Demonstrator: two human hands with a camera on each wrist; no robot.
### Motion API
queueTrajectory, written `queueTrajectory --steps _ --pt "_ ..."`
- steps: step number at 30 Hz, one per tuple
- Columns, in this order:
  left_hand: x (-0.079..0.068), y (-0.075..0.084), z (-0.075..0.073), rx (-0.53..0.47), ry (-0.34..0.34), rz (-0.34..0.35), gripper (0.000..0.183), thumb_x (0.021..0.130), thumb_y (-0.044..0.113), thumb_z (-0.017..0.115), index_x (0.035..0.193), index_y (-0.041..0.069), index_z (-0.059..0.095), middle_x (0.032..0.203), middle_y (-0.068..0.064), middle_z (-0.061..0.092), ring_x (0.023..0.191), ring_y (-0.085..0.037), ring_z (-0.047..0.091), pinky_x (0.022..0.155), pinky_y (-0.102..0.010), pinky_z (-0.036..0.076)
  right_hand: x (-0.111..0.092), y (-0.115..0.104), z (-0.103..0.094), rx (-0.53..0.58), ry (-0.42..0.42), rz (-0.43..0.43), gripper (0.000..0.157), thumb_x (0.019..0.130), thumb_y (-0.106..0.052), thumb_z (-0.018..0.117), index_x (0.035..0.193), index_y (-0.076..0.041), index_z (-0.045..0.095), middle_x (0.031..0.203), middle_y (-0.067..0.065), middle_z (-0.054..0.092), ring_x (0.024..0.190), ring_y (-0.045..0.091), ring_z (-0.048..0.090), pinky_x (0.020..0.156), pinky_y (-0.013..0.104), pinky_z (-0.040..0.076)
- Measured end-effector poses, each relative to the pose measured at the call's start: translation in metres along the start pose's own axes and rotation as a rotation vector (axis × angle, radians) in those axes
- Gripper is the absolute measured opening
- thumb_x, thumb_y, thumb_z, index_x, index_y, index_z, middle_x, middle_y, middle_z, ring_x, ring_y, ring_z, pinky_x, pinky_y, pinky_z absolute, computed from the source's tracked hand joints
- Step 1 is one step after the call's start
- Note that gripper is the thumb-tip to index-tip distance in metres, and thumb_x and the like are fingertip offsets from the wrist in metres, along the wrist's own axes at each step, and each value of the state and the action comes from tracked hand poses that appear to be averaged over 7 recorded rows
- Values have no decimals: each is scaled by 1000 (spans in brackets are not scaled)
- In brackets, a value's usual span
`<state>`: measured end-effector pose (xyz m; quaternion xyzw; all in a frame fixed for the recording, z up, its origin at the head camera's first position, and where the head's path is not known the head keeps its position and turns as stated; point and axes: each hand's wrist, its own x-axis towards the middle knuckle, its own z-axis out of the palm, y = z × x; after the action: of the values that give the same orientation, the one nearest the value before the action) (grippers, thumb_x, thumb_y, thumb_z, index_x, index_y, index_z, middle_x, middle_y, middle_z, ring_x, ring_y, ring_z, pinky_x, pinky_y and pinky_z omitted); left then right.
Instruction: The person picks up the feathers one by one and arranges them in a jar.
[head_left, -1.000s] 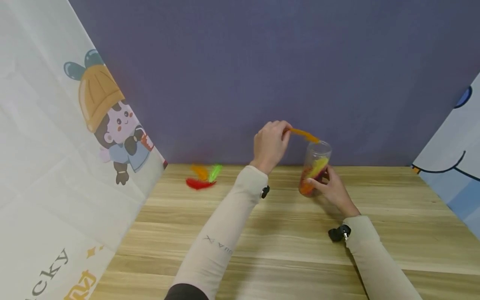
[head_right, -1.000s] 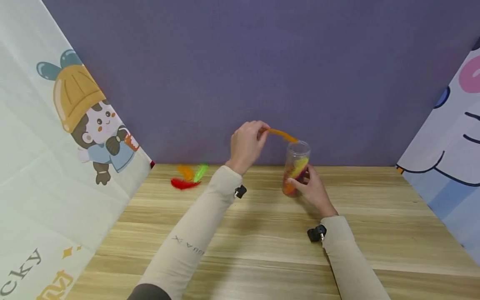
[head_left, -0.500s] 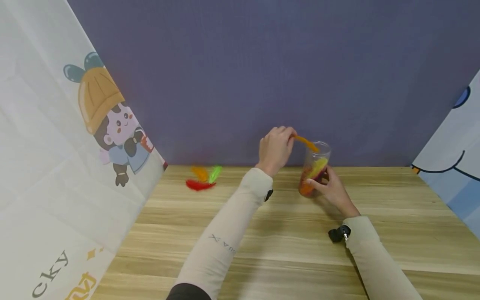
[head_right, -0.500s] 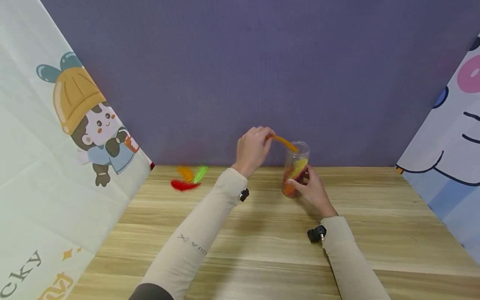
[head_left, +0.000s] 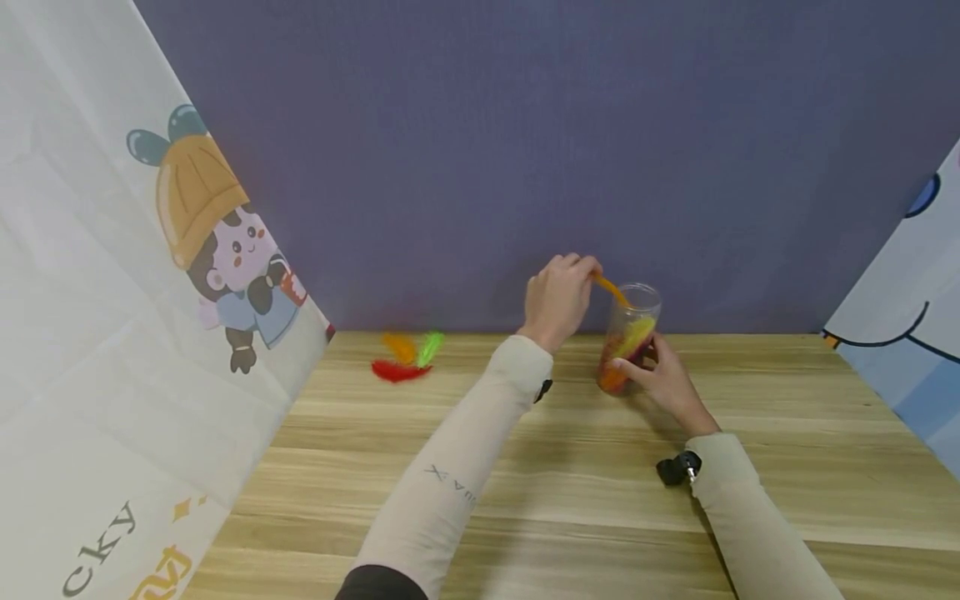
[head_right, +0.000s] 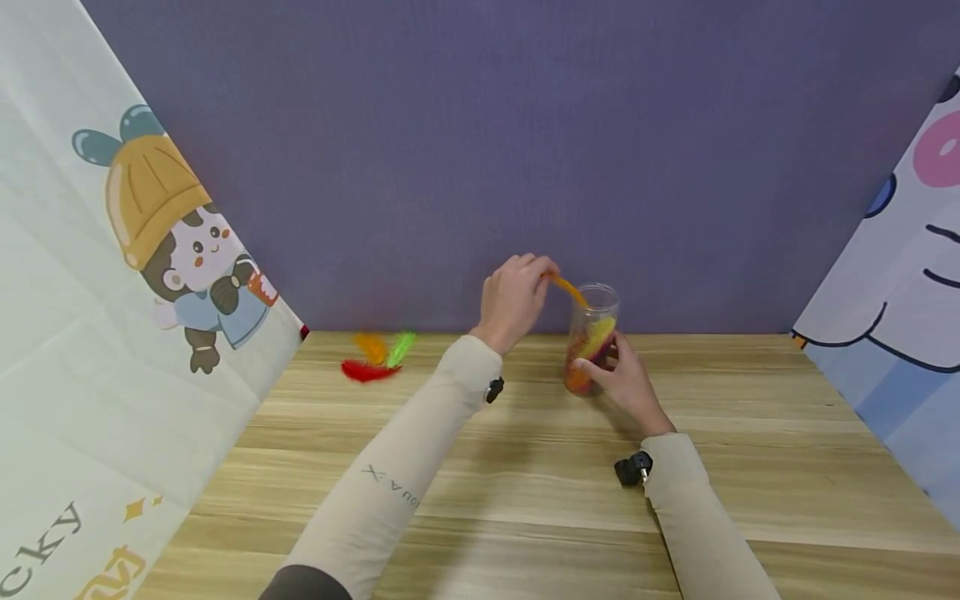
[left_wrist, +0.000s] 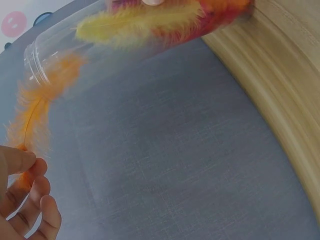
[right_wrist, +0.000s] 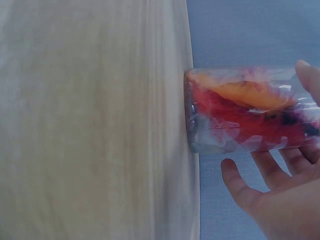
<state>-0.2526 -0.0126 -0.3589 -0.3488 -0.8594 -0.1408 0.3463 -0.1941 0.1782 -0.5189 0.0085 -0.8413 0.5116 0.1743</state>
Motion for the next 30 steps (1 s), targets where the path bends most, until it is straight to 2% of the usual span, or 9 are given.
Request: queueTrajectory --steps 2,5,7,14,18,22,23,25,30 --pt "0 2 0 0 -12 2 16 104 24 61 107 29 76 102 12 74 86 -10 66 64 -27 56 -1 -1 0 6 2 1 72 96 -29 74 149 3 37 142 28 51 134 43 51 106 50 48" --pt "0 5 1 5 -22 2 16 104 25 61 107 30 75 101 12 73 86 -10 66 65 -27 57 -1 -2 0 13 1 -3 71 95 -29 74 148 3 38 141 28 52 133 44 51 102 34 52" --pt "0 6 2 8 -25 1 16 104 25 61 108 30 75 101 12 73 86 -10 66 64 -27 56 -2 -3 0 15 0 -2 72 95 -30 75 148 3 39 141 27 52 133 43 52 99 29 51" --pt "-1 9 5 0 -22 12 17 105 26 60 110 30 75 104 12 74 85 -10 66 64 -26 56 -2 -2 -1 5 -4 8 73 96 -29 73 150 3 36 143 28 50 134 44 50 107 57 46" --pt "-1 10 7 1 -18 8 16 105 26 60 112 30 74 105 12 74 87 -10 67 64 -27 57 -3 -7 -1 6 -4 14 71 97 -25 72 150 4 36 144 29 49 134 44 49 107 58 45" --pt "-1 10 8 -7 -11 -5 14 103 27 62 112 29 73 106 12 74 90 -10 68 66 -28 57 -11 -31 -4 21 -13 13 67 97 -18 72 148 8 36 142 32 49 133 46 49 106 54 46" --pt "-1 10 9 -8 -10 -10 13 103 27 63 111 28 73 106 12 73 90 -10 68 66 -28 57 -13 -36 -5 24 -14 5 67 97 -17 71 147 10 36 141 33 49 132 48 49 105 49 49" --pt "-1 10 10 -6 -17 -21 13 103 29 63 111 29 72 107 11 73 91 -10 68 66 -28 57 -16 -45 -6 34 -20 1 66 97 -16 71 147 10 36 141 33 49 132 48 49 105 50 49" --pt "-4 8 13 3 -42 -46 13 102 30 63 112 29 72 107 11 73 92 -10 68 67 -28 57 -17 -46 -6 74 -24 2 67 97 -16 72 148 9 36 142 33 48 133 48 49 95 18 51"
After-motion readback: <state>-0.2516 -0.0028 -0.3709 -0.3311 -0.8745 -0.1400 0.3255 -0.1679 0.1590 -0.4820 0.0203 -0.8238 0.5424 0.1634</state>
